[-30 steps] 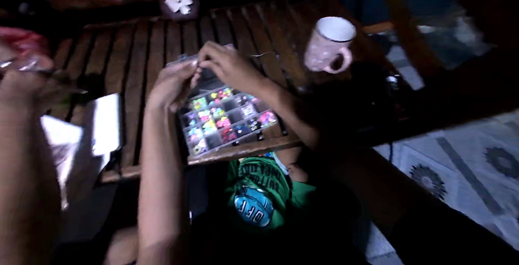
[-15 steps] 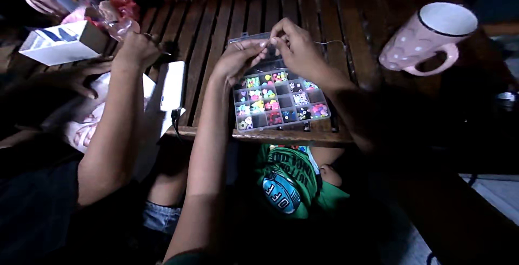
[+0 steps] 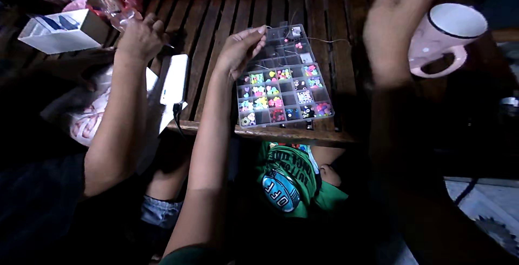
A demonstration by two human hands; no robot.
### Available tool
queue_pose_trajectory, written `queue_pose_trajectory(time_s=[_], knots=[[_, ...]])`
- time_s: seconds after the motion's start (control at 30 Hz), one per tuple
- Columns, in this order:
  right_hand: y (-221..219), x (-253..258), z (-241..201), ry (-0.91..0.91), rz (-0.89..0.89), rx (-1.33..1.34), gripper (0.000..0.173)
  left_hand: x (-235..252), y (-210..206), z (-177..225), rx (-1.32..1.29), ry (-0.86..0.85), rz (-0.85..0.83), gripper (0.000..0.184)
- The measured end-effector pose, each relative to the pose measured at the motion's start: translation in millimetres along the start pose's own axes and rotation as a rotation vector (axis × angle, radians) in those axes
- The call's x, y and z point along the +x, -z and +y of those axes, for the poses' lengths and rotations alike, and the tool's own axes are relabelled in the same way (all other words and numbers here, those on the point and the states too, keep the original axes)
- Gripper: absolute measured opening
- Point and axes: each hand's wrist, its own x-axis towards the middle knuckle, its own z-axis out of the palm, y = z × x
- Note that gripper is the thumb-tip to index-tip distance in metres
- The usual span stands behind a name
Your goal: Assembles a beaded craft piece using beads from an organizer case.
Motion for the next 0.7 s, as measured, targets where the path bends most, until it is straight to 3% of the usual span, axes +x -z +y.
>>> queue_pose_trajectory(time_s=[0.07, 0.17, 0.33, 0.43, 0.5, 0.57, 0.6, 0.67, 0.7], knots=[[8.9, -32.2, -8.0, 0.071, -0.099, 0.093, 0.034, 0.6, -1.2, -0.1, 0.020, -0.005, -0.014, 0.016], [4.0, -80.1, -8.9, 0.293, -0.517, 0.091, 0.020, 0.0, -3.9, 0.1, 0.063, 0.004, -0.026, 0.016], [-14.6, -113.2, -1.8, 0.404, -0.516, -0.050, 0.017, -2.5, -3.8, 1.8, 0.101, 0.012, -0.035, 0.017], [2.0, -107.7, -1.4, 0.310, -0.346, -0.067, 0.024, -1.6, -3.4, 1.1, 0.100, 0.007, -0.036, 0.017], [35.7, -97.9, 7.7, 0.197, -0.049, -0.192, 0.032, -0.7, -2.5, 0.1, 0.086, 0.007, -0.040, 0.016], [68.2, -95.5, 23.1, -0.017, 0.307, -0.403, 0.045, -0.8, -2.0, -0.5, 0.075, 0.013, -0.040, 0.016], [80.4, -94.7, 32.8, -0.136, 0.392, -0.435, 0.057, -1.0, -2.1, -0.4, 0.082, 0.013, -0.042, 0.015], [93.7, -96.2, 43.9, -0.366, 0.360, -0.355, 0.075, -1.1, -1.9, -0.4, 0.097, 0.015, -0.043, 0.015], [95.9, -96.2, 44.4, -0.489, 0.281, -0.281, 0.075, -1.5, -2.0, -0.2, 0.099, 0.017, -0.041, 0.015]])
